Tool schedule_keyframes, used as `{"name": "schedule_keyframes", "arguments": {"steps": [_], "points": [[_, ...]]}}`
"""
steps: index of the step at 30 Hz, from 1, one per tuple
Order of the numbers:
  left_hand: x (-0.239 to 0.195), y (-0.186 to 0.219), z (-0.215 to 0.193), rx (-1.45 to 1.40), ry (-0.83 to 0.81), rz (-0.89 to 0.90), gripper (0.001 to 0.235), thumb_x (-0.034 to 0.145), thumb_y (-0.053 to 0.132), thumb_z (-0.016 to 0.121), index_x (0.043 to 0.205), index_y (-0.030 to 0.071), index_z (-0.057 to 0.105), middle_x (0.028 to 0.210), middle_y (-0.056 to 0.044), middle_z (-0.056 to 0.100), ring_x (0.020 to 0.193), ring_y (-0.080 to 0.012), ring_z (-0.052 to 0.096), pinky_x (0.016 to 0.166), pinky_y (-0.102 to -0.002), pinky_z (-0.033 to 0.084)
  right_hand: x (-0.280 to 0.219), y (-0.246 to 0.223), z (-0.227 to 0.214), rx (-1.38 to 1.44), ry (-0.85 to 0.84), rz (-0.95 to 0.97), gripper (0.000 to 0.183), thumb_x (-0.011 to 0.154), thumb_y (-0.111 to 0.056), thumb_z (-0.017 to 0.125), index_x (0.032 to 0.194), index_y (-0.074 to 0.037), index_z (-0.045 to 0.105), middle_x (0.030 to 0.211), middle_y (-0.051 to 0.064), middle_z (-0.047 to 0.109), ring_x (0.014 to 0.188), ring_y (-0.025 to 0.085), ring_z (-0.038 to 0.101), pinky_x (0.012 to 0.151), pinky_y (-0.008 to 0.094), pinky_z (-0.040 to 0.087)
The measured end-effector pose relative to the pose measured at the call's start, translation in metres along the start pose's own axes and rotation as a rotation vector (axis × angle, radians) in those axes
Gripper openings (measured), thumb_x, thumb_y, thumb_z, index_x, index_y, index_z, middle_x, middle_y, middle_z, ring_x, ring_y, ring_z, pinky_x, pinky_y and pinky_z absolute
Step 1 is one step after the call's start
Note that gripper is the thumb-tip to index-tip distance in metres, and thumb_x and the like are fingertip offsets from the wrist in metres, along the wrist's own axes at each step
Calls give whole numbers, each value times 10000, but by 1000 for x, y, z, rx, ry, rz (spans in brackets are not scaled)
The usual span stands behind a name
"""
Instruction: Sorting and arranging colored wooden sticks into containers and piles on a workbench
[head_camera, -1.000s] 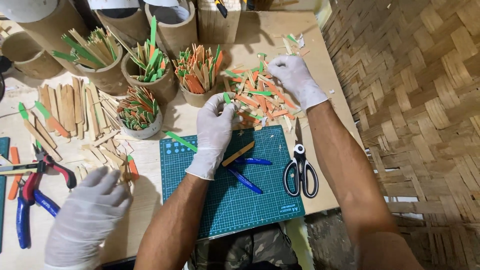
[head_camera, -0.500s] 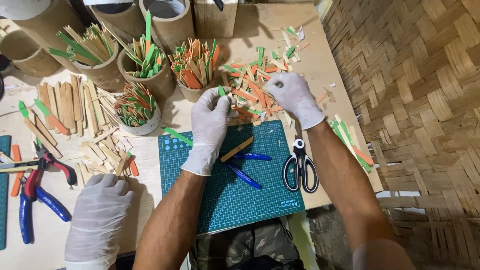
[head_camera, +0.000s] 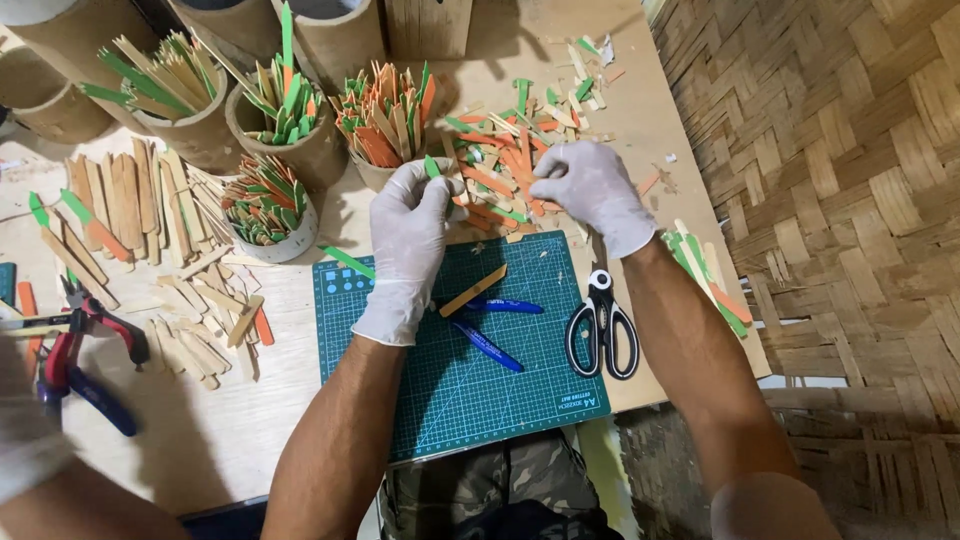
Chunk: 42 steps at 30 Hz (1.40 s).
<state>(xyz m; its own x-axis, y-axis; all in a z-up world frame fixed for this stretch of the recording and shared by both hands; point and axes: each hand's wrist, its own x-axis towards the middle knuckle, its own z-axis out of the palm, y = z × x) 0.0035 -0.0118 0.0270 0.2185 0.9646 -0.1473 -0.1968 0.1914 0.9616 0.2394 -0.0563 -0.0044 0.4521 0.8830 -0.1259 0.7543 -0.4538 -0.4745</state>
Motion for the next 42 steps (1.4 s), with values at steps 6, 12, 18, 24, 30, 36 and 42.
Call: {"name": "schedule_keyframes", "arguments": {"steps": [6,12,18,24,30,36,42], "points": [[-3,3,0,-7,-11,-7,177,834,74,612,964,77,733,794,-66,727,611,-145,714,507,-200,510,31,36,1,229,111,47,189,738,-347,770,918,-294,788,696,-18,715,676,117,679,662,326,549],[-4,2,1,-26,-18,-26,203,849,58,615,1012,66,737,817,-75,731,632,-147,713,517,-212,536,11,6,-22,731,119,86,306,793,-99,712,1097,-75,741,650,81,675,511,74,599,421,186,492],[-7,-6,3,-128,-66,-68,254,859,33,640,1100,15,721,979,-199,746,825,-229,743,717,-329,662,4,2,-16,691,77,-89,252,844,-122,767,1091,-71,751,798,75,739,653,66,661,542,209,588],[-9,-33,11,-18,-101,-65,230,829,83,669,1038,87,765,839,-88,767,687,-126,722,586,-222,644,-59,-62,8,413,286,-487,148,857,-71,731,1000,-64,694,829,130,739,678,242,757,517,315,568],[-4,-33,5,-78,-92,-75,254,829,69,683,1064,72,779,888,-103,784,777,-106,701,730,-268,639,-68,-69,6,477,318,-563,192,822,18,816,976,-94,791,954,99,752,840,255,756,660,326,620],[1,-46,0,-44,-107,-47,227,852,76,693,1055,105,789,913,-88,790,810,-86,688,740,-266,637,-77,-69,5,735,185,-367,200,818,74,779,985,-35,776,801,117,748,719,140,731,594,259,618],[2,-15,3,-62,-1,79,188,919,55,588,1033,116,725,871,-95,765,720,-114,685,663,-219,585,-53,-43,-11,550,257,-392,163,968,-14,699,1065,-100,798,790,90,747,680,153,702,599,297,589]]}}
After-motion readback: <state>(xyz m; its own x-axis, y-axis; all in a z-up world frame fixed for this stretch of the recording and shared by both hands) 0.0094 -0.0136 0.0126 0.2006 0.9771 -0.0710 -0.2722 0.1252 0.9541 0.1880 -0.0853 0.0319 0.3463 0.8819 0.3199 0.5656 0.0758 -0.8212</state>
